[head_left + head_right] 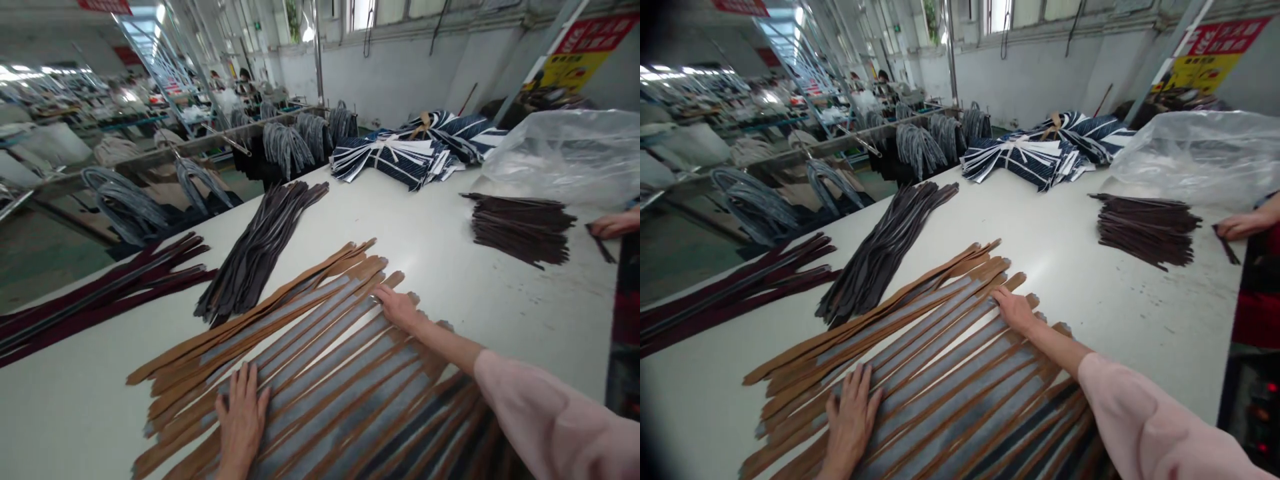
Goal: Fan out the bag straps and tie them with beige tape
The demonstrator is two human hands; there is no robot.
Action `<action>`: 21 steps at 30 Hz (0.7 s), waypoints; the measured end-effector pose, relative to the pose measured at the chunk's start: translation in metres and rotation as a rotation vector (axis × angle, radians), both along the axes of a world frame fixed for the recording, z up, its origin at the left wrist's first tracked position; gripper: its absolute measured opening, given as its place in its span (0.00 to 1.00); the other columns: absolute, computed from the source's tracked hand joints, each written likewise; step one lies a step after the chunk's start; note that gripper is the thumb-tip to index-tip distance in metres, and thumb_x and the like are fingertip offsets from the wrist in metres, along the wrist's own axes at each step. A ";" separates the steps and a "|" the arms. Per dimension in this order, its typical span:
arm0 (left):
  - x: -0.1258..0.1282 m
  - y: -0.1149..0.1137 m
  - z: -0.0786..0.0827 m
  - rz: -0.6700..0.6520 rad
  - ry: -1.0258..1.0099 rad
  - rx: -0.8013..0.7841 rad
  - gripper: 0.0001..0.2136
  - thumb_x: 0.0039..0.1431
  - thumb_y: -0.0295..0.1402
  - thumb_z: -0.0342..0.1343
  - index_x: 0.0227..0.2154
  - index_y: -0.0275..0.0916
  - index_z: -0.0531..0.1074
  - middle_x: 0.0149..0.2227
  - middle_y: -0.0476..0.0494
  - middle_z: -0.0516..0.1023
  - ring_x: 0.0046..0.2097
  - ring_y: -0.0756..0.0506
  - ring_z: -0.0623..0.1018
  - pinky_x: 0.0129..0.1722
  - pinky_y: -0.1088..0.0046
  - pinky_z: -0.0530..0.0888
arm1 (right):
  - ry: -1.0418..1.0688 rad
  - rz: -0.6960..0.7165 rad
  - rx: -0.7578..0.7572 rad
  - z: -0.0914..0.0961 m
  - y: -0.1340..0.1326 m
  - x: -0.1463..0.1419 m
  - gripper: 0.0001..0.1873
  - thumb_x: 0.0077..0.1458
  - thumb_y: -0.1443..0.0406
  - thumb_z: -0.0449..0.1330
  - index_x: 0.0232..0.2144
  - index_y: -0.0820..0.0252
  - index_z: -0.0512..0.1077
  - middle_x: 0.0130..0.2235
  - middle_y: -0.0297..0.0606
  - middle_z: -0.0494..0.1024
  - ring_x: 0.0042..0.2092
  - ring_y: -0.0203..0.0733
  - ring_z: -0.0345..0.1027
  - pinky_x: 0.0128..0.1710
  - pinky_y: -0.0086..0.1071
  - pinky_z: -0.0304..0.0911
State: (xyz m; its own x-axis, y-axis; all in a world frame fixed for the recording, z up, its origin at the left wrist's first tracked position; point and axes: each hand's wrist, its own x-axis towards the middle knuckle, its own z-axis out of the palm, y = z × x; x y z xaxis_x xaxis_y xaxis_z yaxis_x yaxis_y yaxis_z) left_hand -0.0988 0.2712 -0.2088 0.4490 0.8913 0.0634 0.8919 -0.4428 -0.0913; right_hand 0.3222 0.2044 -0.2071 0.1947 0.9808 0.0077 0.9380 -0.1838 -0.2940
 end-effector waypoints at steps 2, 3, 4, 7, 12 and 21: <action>0.002 0.017 -0.004 0.004 -0.026 0.008 0.22 0.58 0.38 0.34 0.55 0.39 0.54 0.58 0.38 0.58 0.59 0.40 0.56 0.53 0.51 0.55 | -0.031 0.052 -0.014 0.008 0.034 0.002 0.21 0.54 0.71 0.43 0.49 0.52 0.60 0.53 0.38 0.62 0.43 0.38 0.66 0.38 0.31 0.63; 0.001 0.025 -0.006 0.024 -0.042 0.012 0.22 0.58 0.37 0.34 0.54 0.39 0.56 0.56 0.37 0.61 0.57 0.40 0.60 0.51 0.52 0.59 | -0.051 0.074 -0.035 0.012 0.050 0.004 0.21 0.54 0.71 0.43 0.49 0.52 0.60 0.53 0.38 0.61 0.43 0.39 0.66 0.37 0.31 0.63; -0.001 0.035 -0.008 0.051 -0.058 0.011 0.21 0.58 0.37 0.34 0.53 0.40 0.58 0.53 0.37 0.65 0.53 0.39 0.64 0.48 0.54 0.62 | -0.069 0.094 -0.065 0.015 0.063 0.005 0.20 0.54 0.70 0.44 0.49 0.52 0.60 0.53 0.39 0.61 0.42 0.39 0.67 0.36 0.32 0.63; -0.012 0.061 -0.008 0.077 -0.105 -0.053 0.19 0.56 0.38 0.37 0.47 0.40 0.65 0.42 0.38 0.71 0.44 0.40 0.70 0.41 0.59 0.68 | -0.123 0.128 -0.160 0.022 0.088 0.012 0.20 0.51 0.70 0.48 0.47 0.53 0.60 0.50 0.41 0.63 0.40 0.41 0.67 0.34 0.32 0.62; -0.026 0.078 0.001 0.028 -0.165 -0.232 0.14 0.52 0.40 0.45 0.39 0.41 0.68 0.39 0.42 0.70 0.43 0.41 0.70 0.42 0.64 0.68 | -0.173 0.221 -0.236 0.024 0.086 0.019 0.18 0.46 0.66 0.54 0.43 0.58 0.62 0.45 0.43 0.65 0.39 0.43 0.67 0.33 0.32 0.61; -0.020 0.063 0.017 0.058 -0.019 -0.128 0.15 0.55 0.31 0.40 0.43 0.40 0.66 0.41 0.40 0.69 0.44 0.40 0.70 0.39 0.62 0.69 | -0.122 0.255 -0.230 0.021 0.066 0.017 0.21 0.47 0.63 0.52 0.46 0.57 0.60 0.45 0.41 0.64 0.41 0.42 0.66 0.35 0.31 0.60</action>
